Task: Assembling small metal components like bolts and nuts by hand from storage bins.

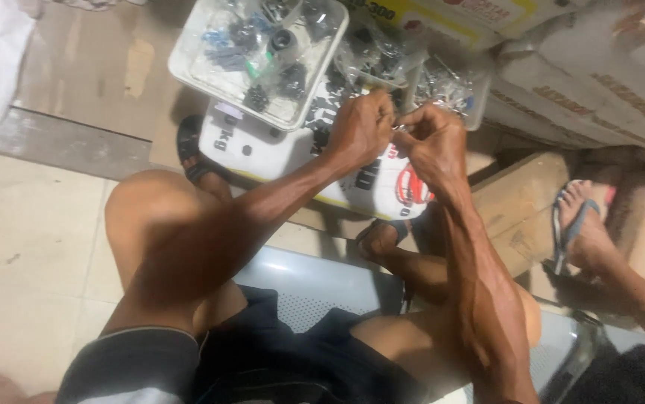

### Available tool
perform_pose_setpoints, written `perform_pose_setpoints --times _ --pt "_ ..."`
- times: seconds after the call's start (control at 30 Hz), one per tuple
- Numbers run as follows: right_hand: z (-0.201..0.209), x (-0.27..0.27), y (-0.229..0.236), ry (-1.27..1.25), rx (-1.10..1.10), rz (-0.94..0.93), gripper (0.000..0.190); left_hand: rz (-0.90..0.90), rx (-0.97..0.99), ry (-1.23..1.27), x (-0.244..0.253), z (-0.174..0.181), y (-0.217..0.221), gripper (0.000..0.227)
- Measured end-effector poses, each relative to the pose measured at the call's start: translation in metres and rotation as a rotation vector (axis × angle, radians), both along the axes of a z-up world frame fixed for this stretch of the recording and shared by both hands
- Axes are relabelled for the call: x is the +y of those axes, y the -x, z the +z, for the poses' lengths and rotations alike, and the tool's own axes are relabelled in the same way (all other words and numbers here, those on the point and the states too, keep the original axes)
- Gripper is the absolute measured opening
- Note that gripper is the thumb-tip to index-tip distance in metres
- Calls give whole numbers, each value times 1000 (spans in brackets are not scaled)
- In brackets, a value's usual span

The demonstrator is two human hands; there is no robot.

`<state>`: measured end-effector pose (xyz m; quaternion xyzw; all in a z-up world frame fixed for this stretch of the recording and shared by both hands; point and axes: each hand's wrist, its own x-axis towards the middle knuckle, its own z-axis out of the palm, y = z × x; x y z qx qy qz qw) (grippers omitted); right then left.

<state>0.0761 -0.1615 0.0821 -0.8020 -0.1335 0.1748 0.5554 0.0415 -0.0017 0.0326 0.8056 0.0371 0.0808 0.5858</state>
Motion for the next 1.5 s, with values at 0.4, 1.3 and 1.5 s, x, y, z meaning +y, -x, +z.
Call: perform_pose_setpoints --times 0.4,1.3,1.5 --pt "-155 -75 -16 946 -198 163 15 109 484 -312 -2 -133 -12 20" --pt "-110 20 -8 877 -308 290 48 206 288 700 24 88 5 27" --pt "-146 -45 -42 870 -358 456 40 106 203 251 10 25 -17 23"
